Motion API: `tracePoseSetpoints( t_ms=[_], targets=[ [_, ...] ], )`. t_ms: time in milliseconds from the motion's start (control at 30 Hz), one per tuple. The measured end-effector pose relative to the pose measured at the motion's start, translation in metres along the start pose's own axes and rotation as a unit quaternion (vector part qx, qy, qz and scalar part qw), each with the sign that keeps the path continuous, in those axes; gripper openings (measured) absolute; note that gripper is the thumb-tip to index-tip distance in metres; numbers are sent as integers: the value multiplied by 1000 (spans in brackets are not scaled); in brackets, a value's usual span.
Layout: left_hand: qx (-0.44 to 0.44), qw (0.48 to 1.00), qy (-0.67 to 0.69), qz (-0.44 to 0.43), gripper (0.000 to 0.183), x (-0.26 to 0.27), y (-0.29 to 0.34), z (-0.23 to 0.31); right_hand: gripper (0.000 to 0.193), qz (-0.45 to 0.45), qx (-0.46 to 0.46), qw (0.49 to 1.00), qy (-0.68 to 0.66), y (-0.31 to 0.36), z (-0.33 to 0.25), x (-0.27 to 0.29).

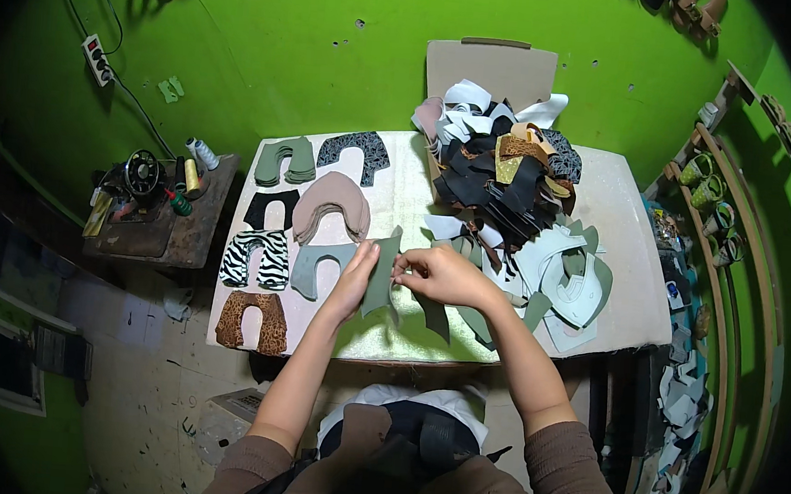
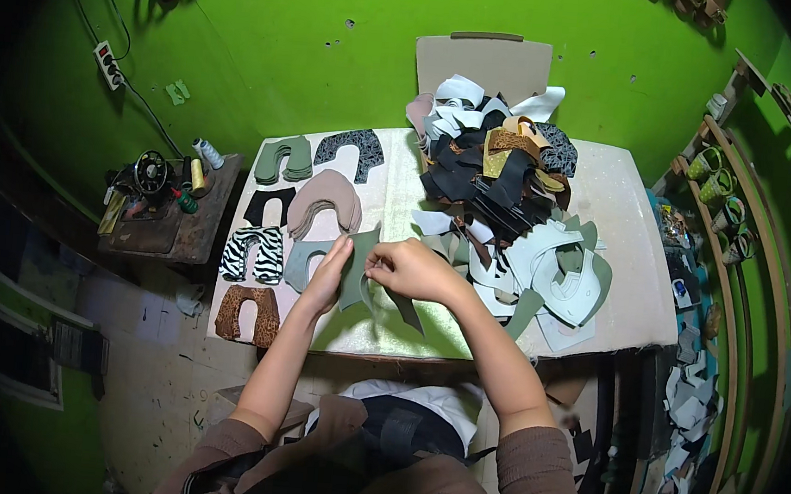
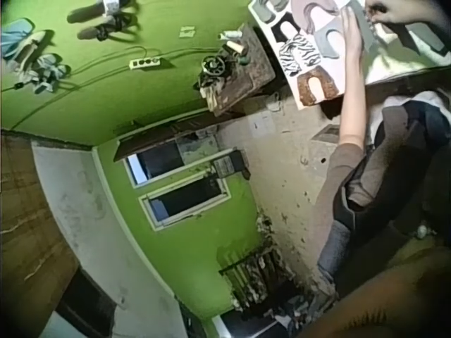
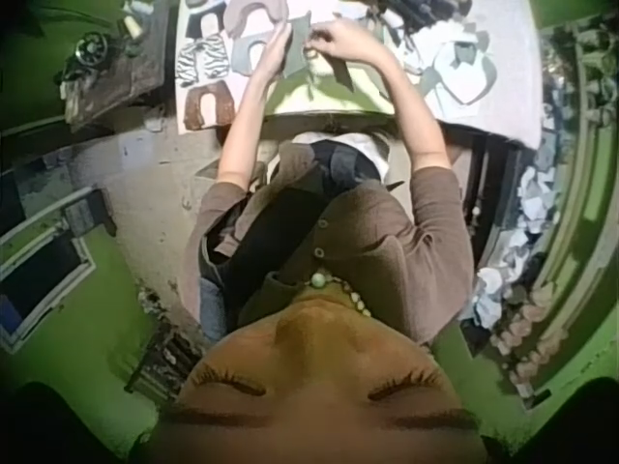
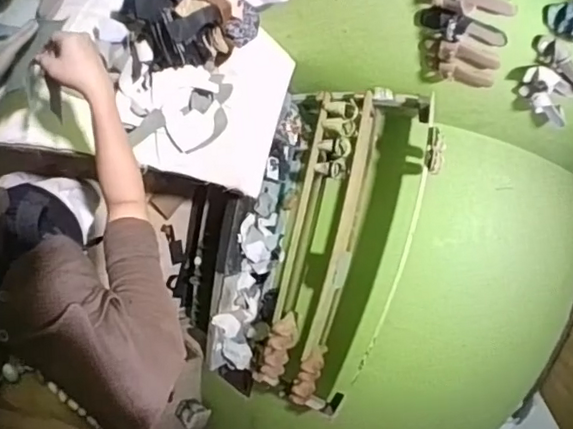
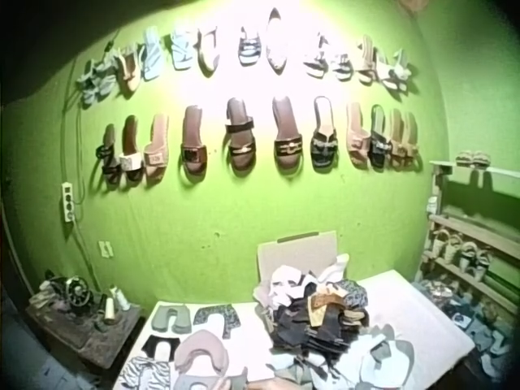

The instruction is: Organize and sort various patterned and colored shoe upper components on a work table.

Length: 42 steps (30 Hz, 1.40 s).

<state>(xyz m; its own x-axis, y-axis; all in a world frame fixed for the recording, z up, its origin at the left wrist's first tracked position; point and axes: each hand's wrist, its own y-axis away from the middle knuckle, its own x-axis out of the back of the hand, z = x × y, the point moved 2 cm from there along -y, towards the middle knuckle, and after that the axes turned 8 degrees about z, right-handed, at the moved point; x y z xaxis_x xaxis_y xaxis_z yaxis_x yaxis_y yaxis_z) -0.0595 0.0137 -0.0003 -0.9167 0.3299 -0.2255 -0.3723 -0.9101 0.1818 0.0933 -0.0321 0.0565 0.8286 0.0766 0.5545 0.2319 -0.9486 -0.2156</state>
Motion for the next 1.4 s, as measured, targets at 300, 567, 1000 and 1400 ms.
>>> tracePoseSetpoints(
  t_ms=[300, 567, 1000, 1400],
  targets=[
    [81, 989, 79, -92, 33, -12, 5, -18, 17, -8, -191, 970, -149, -7, 50, 7],
    [5, 996, 46, -70, 29, -31, 7, -14, 14, -55, -192, 957, -210, -18, 70, 24],
    [41, 947, -289, -136, 22, -14, -14, 62, 47, -217, 81, 958, -166, -56, 66, 22],
    [20, 992, -33, 118, 24, 93, -54, 60, 38, -106, -238, 807, -530, -96, 81, -48]
  ],
)
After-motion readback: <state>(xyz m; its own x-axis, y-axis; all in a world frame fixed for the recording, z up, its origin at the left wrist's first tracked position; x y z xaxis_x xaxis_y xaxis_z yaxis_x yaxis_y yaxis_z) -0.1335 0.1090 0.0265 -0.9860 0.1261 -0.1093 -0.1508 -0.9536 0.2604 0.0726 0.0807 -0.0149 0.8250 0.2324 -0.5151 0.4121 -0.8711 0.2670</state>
